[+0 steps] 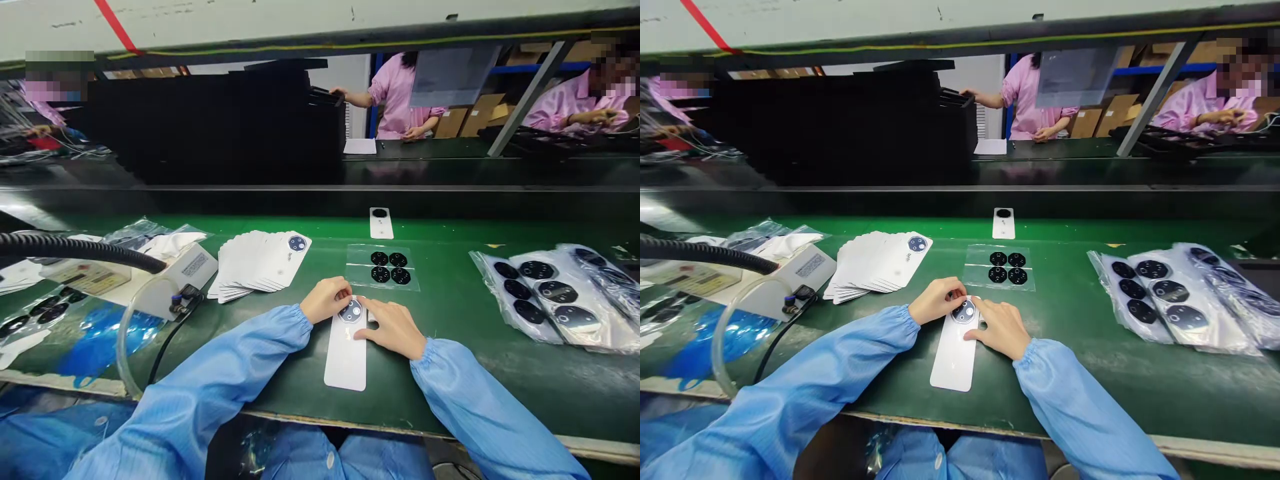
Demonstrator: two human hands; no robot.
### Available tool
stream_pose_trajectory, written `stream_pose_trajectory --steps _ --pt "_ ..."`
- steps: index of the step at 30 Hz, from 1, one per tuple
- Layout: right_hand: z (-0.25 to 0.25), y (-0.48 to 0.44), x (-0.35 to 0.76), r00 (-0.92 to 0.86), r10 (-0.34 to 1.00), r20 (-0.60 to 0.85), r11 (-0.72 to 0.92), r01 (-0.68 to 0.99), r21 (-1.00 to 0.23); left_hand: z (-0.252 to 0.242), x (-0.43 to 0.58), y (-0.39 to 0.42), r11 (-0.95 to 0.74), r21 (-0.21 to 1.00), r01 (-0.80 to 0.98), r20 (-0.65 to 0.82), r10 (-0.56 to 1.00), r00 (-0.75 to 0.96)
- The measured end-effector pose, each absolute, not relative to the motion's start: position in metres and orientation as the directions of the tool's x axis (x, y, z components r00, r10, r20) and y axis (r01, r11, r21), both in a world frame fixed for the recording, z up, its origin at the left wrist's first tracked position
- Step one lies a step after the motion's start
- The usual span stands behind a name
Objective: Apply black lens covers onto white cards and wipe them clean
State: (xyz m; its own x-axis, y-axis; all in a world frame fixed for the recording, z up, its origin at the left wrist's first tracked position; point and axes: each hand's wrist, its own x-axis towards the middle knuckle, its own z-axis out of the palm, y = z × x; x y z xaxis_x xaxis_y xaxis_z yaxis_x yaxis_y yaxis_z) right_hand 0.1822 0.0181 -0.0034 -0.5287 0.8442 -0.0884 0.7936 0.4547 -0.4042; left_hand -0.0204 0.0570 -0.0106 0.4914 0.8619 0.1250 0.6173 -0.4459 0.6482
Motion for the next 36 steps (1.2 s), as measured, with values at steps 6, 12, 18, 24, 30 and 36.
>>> stream_pose_trajectory --steps 6,12,18,24,30,36 --pt "-0.004 0.024 0.186 -0.571 0.812 -0.121 0.491 0.781 -0.386 -0.008 -0.023 0.061 -0.459 0.637 0.619 0.111 0.849 0.516" --pt "0.000 0.026 0.187 -0.599 0.789 -0.136 0.507 0.760 -0.407 -0.013 -0.025 0.063 -0.452 0.629 0.633 0.105 0.856 0.507" --pt "0.001 0.028 0.187 -0.618 0.772 -0.146 0.513 0.743 -0.431 -0.011 -0.021 0.063 -0.472 0.623 0.624 0.116 0.844 0.523" --pt "0.001 0.031 0.189 -0.632 0.762 -0.141 0.522 0.729 -0.443 -0.008 -0.023 0.062 -0.463 0.644 0.609 0.104 0.841 0.530" --pt "-0.001 0.031 0.189 -0.632 0.762 -0.142 0.519 0.727 -0.450 -0.009 -0.023 0.066 -0.467 0.638 0.612 0.079 0.831 0.551" --pt "-0.002 0.031 0.189 -0.627 0.766 -0.142 0.513 0.730 -0.452 -0.011 -0.017 0.064 -0.513 0.543 0.665 0.094 0.824 0.559"
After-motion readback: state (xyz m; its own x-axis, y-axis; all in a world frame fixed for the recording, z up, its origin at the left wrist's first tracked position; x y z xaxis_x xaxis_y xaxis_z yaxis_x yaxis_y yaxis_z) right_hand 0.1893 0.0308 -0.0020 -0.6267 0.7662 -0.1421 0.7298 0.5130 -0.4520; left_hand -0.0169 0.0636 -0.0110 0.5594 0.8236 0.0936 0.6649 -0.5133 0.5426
